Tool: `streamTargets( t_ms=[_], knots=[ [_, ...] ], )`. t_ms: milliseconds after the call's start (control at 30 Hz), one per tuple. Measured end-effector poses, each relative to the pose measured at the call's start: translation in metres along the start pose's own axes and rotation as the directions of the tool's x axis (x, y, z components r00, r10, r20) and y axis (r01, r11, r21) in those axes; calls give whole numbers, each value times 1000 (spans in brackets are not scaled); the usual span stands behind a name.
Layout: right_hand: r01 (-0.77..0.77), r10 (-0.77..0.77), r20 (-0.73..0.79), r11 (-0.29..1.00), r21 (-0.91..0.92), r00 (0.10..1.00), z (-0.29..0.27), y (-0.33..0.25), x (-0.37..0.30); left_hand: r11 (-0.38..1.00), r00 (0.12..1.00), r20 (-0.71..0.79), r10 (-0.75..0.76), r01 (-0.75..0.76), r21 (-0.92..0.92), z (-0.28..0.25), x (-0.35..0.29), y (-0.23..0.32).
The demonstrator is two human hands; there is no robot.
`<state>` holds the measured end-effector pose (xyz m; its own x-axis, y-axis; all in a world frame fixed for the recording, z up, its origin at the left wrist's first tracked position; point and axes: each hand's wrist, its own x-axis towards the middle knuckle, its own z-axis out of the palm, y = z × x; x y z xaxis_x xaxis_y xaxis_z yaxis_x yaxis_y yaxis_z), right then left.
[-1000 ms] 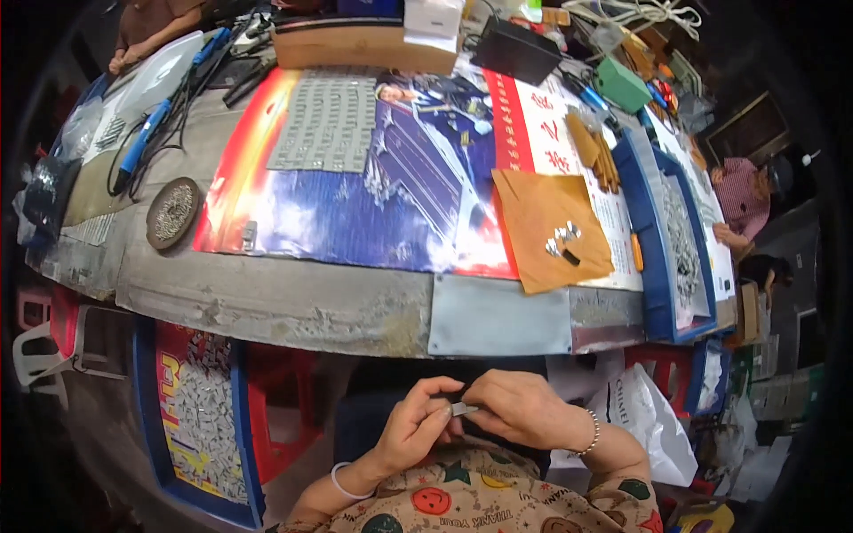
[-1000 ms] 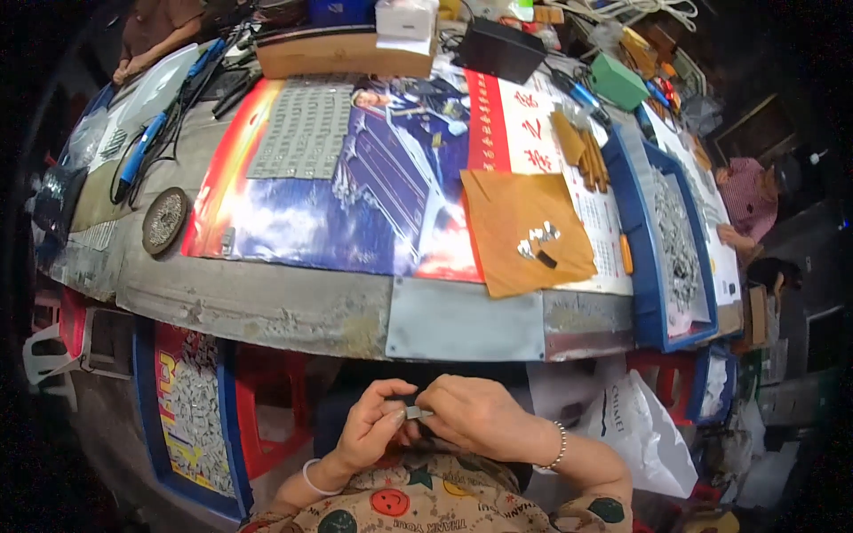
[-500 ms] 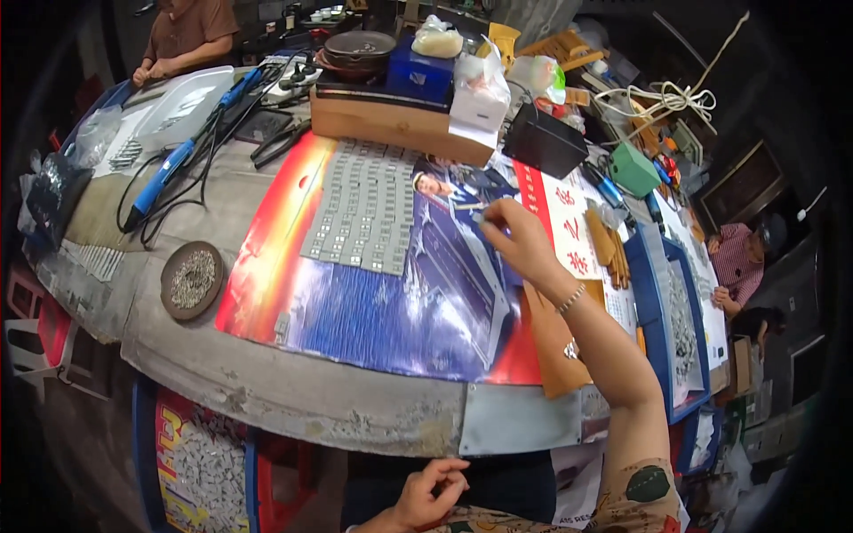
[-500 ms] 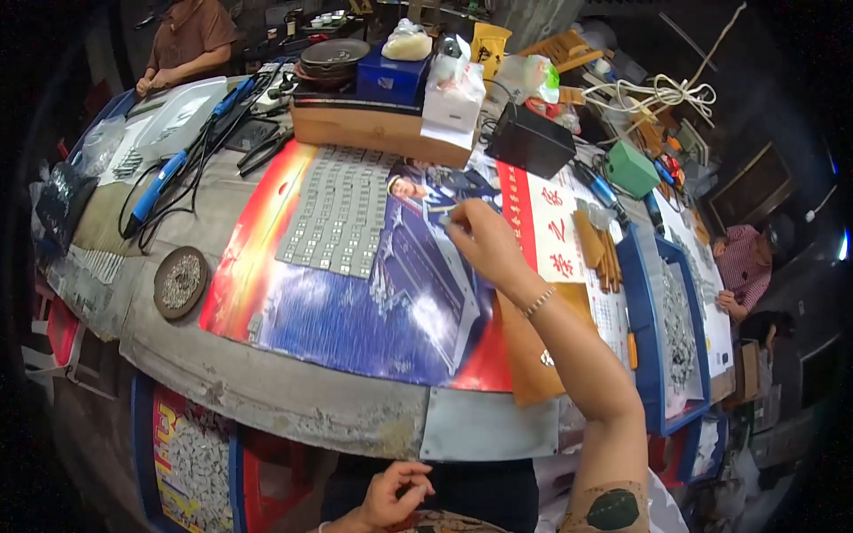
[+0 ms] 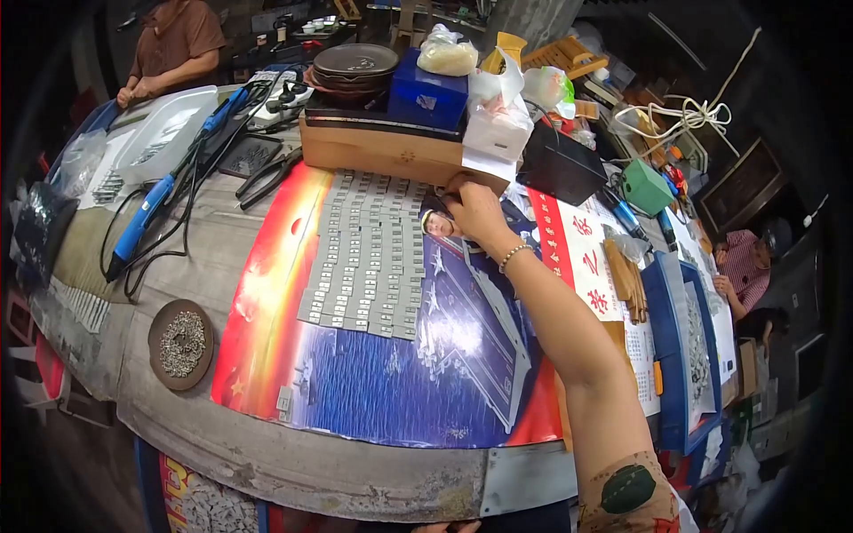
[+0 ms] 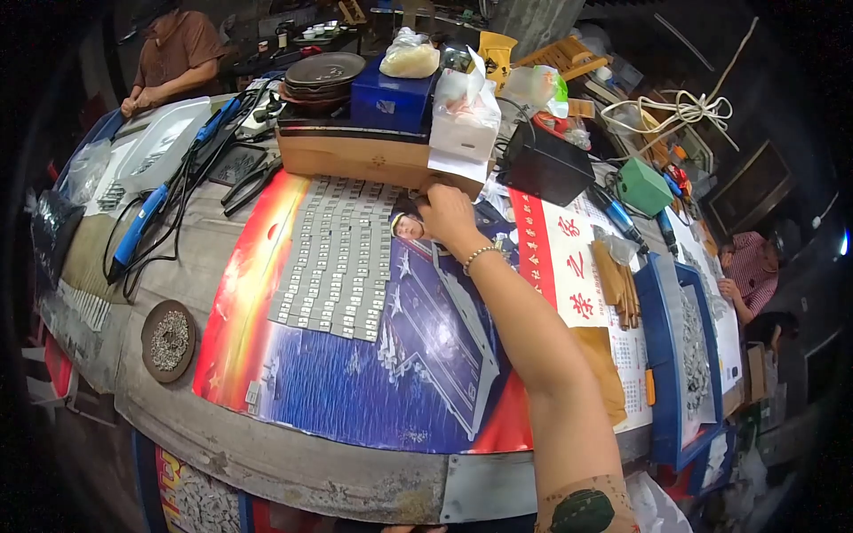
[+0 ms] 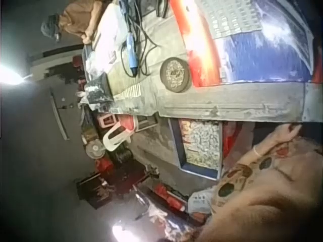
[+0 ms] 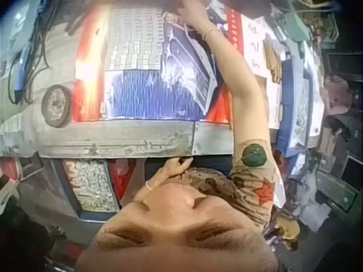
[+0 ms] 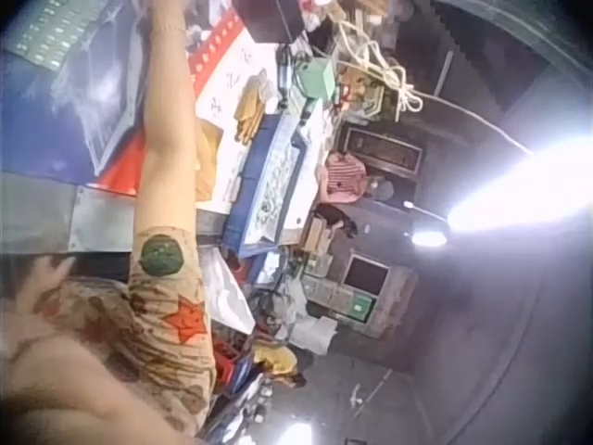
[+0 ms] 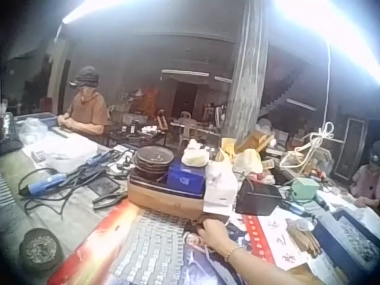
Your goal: The recorder is seen manually assembling small electronic or mechanical components by applying labels or small stickers.
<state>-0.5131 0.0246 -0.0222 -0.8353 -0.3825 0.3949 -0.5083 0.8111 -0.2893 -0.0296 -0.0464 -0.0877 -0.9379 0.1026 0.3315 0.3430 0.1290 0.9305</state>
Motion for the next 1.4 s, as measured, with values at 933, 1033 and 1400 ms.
streamTargets(
  t_ms=[933, 1033, 1400],
  knots=[
    [64, -65, -87, 998, -15, 994, 12, -14, 8, 959, 965, 62, -254, 259, -118, 6, -10, 2],
    [45, -43, -100, 999, 10, 994, 11, -11, 8, 917, 928, 104, -357, 370, -152, 6, -14, 2],
    [259, -275, 126, 958, 124, 953, -74, -52, -96, 873, 863, 239, -446, 478, -95, 2, -8, 19]
  ],
)
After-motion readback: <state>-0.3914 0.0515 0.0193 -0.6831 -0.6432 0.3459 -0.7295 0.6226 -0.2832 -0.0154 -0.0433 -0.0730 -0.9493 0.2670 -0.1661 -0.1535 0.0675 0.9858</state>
